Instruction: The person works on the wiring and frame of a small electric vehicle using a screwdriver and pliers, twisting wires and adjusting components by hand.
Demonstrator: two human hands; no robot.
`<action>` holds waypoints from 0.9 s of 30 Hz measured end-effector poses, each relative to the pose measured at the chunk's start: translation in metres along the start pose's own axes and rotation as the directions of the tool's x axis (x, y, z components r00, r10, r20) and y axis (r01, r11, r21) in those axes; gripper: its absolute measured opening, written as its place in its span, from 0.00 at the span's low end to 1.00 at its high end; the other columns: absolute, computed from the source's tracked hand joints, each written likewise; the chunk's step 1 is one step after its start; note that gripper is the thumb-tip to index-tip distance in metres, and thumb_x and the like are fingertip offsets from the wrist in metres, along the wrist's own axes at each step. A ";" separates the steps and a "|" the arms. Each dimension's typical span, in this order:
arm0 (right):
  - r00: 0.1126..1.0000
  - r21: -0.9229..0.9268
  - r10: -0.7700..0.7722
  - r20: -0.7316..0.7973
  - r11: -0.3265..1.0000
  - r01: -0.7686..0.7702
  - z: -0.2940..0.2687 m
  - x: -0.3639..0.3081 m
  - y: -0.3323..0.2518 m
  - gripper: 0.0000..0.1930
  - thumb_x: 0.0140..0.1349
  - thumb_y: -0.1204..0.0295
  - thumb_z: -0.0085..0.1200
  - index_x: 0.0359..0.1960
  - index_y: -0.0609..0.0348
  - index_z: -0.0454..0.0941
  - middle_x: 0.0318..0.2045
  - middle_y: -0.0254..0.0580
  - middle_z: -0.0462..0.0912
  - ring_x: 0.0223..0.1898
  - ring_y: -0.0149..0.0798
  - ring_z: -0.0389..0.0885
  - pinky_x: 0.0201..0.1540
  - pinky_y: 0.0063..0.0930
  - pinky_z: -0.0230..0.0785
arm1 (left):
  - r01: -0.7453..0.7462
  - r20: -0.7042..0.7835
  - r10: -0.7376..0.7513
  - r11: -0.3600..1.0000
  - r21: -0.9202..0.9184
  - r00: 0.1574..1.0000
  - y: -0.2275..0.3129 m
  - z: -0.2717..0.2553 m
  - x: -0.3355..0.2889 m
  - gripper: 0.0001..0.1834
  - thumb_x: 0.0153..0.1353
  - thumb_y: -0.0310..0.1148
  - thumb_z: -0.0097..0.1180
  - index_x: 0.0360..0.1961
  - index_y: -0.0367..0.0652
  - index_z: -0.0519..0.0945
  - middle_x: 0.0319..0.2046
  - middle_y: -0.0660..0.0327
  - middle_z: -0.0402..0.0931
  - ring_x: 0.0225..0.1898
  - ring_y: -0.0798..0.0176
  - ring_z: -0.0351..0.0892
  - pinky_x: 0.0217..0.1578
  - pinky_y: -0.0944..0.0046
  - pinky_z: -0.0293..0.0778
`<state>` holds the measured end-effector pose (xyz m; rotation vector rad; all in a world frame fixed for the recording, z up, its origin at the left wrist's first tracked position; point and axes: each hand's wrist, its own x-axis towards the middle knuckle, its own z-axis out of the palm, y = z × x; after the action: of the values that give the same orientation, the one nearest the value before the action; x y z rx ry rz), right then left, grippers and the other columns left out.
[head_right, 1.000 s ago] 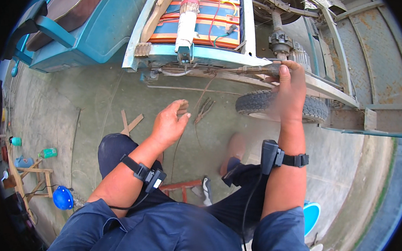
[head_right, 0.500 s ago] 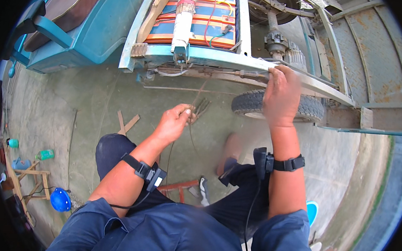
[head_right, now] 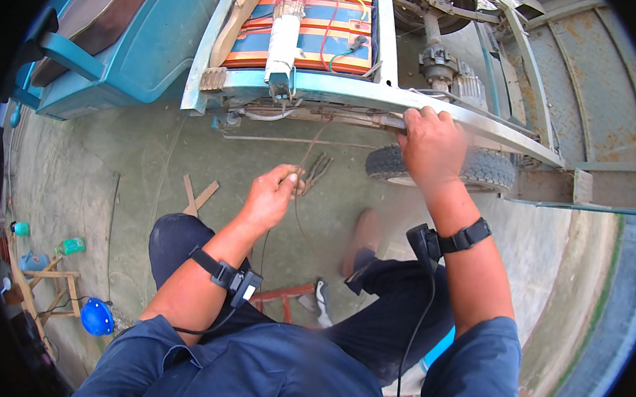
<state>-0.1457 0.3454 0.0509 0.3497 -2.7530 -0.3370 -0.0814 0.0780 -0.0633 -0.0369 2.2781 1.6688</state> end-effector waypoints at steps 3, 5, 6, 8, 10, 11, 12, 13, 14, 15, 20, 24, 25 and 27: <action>0.999 0.056 0.036 0.008 0.998 -0.037 0.013 -0.006 0.002 0.14 0.42 0.66 0.70 0.29 0.48 0.76 0.27 0.34 0.77 0.33 0.42 0.78 0.33 0.37 0.72 | -0.006 0.004 0.006 1.000 0.019 1.000 0.003 -0.001 -0.001 0.14 0.70 0.32 0.47 0.49 0.36 0.79 0.34 0.58 0.84 0.35 0.67 0.82 0.38 0.65 0.78; 0.997 0.065 0.059 0.039 0.996 -0.061 0.019 -0.008 0.002 0.14 0.42 0.66 0.70 0.29 0.49 0.76 0.27 0.35 0.77 0.32 0.43 0.78 0.33 0.37 0.72 | -0.010 0.004 0.010 1.000 0.006 1.000 0.004 -0.002 -0.002 0.14 0.70 0.32 0.47 0.49 0.36 0.79 0.34 0.58 0.84 0.35 0.67 0.82 0.38 0.66 0.77; 0.996 0.080 0.066 0.053 0.994 -0.070 0.021 -0.009 0.002 0.14 0.42 0.67 0.70 0.29 0.50 0.77 0.27 0.36 0.78 0.33 0.44 0.78 0.33 0.37 0.72 | -0.011 0.005 0.011 1.000 0.000 1.000 0.004 -0.002 -0.002 0.14 0.70 0.31 0.47 0.49 0.36 0.79 0.34 0.58 0.84 0.35 0.67 0.82 0.38 0.66 0.77; 0.994 0.110 0.080 0.080 0.990 -0.089 0.025 -0.009 0.003 0.14 0.43 0.67 0.69 0.29 0.51 0.77 0.28 0.37 0.79 0.34 0.45 0.79 0.35 0.38 0.73 | -0.015 0.003 0.015 1.000 0.009 1.000 0.005 -0.002 -0.003 0.14 0.70 0.31 0.47 0.49 0.36 0.79 0.34 0.58 0.84 0.34 0.68 0.82 0.38 0.66 0.77; 0.989 0.135 0.111 0.099 0.983 -0.124 0.033 -0.011 0.003 0.14 0.43 0.66 0.69 0.29 0.52 0.77 0.29 0.39 0.80 0.34 0.46 0.80 0.35 0.39 0.73 | -0.018 0.011 0.018 1.000 0.020 1.000 0.006 -0.002 -0.003 0.14 0.70 0.31 0.47 0.50 0.36 0.79 0.34 0.58 0.84 0.34 0.68 0.81 0.38 0.66 0.77; 0.986 0.145 0.127 0.108 0.979 -0.142 0.037 -0.013 0.003 0.14 0.44 0.66 0.69 0.29 0.53 0.77 0.29 0.39 0.80 0.35 0.47 0.80 0.35 0.40 0.74 | -0.019 0.019 0.018 0.999 0.027 1.000 0.006 -0.003 -0.003 0.14 0.70 0.31 0.47 0.50 0.36 0.79 0.34 0.58 0.84 0.34 0.68 0.81 0.38 0.66 0.77; 0.981 0.164 0.144 0.129 0.973 -0.165 0.042 -0.016 0.004 0.13 0.44 0.66 0.68 0.29 0.53 0.77 0.30 0.40 0.80 0.35 0.48 0.80 0.35 0.40 0.74 | -0.020 0.027 0.019 0.999 0.033 0.999 0.006 -0.003 -0.002 0.14 0.70 0.31 0.47 0.50 0.36 0.79 0.34 0.58 0.84 0.34 0.68 0.81 0.38 0.66 0.77; 0.976 0.189 0.158 0.150 0.964 -0.185 0.048 -0.019 0.003 0.13 0.45 0.66 0.68 0.29 0.53 0.77 0.30 0.41 0.81 0.35 0.48 0.80 0.35 0.41 0.74 | -0.016 0.031 0.016 1.000 0.015 0.999 0.005 -0.003 -0.002 0.14 0.70 0.31 0.47 0.50 0.36 0.79 0.34 0.59 0.84 0.35 0.68 0.81 0.38 0.67 0.77; 0.970 0.214 0.170 0.172 0.955 -0.205 0.052 -0.020 0.003 0.12 0.45 0.66 0.67 0.29 0.54 0.78 0.30 0.41 0.81 0.35 0.48 0.81 0.35 0.41 0.74 | -0.013 0.035 0.013 1.000 -0.004 0.999 0.005 -0.003 -0.002 0.14 0.70 0.31 0.47 0.50 0.36 0.79 0.35 0.59 0.83 0.35 0.69 0.81 0.38 0.67 0.77; 0.979 0.228 0.158 0.129 0.956 -0.184 0.057 -0.020 0.004 0.11 0.46 0.65 0.66 0.28 0.55 0.78 0.29 0.43 0.81 0.34 0.49 0.81 0.34 0.42 0.74 | -0.010 0.040 0.011 1.000 -0.022 0.999 0.004 -0.002 -0.002 0.14 0.70 0.31 0.47 0.50 0.36 0.79 0.35 0.59 0.83 0.35 0.69 0.81 0.38 0.67 0.77; 0.977 0.263 0.152 0.149 0.946 -0.188 0.063 -0.014 0.007 0.12 0.48 0.62 0.65 0.28 0.55 0.79 0.28 0.45 0.82 0.33 0.49 0.82 0.34 0.43 0.75 | 0.087 0.104 -0.077 0.992 -0.096 0.992 0.014 0.002 -0.003 0.14 0.71 0.31 0.47 0.51 0.36 0.78 0.37 0.60 0.83 0.37 0.69 0.81 0.39 0.67 0.78; 0.956 0.236 0.181 0.231 0.943 -0.236 0.074 -0.007 0.010 0.14 0.48 0.57 0.63 0.30 0.52 0.81 0.31 0.45 0.83 0.34 0.51 0.83 0.36 0.44 0.76 | 0.116 0.140 -0.091 0.975 -0.188 0.986 0.020 0.005 -0.006 0.14 0.71 0.31 0.46 0.52 0.36 0.77 0.38 0.59 0.83 0.37 0.68 0.82 0.39 0.67 0.78; 0.936 0.228 0.201 0.288 0.935 -0.271 0.072 -0.005 0.007 0.14 0.50 0.56 0.62 0.32 0.52 0.82 0.32 0.46 0.83 0.36 0.51 0.83 0.37 0.44 0.76 | 0.130 0.153 -0.099 0.970 -0.203 0.983 0.022 0.006 -0.005 0.14 0.71 0.31 0.46 0.52 0.36 0.77 0.38 0.59 0.83 0.37 0.68 0.82 0.39 0.67 0.79; 0.937 0.227 0.197 0.289 0.937 -0.267 0.083 -0.007 0.006 0.14 0.50 0.57 0.62 0.33 0.51 0.82 0.32 0.47 0.84 0.37 0.51 0.83 0.38 0.44 0.76 | 0.157 0.179 -0.116 0.960 -0.233 0.977 0.024 0.007 -0.005 0.15 0.71 0.31 0.47 0.52 0.35 0.77 0.39 0.59 0.83 0.38 0.67 0.83 0.39 0.67 0.79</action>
<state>-0.1711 0.3685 -0.0256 0.0368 -3.0658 0.0519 -0.0800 0.0917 -0.0416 -0.1072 1.8952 1.7999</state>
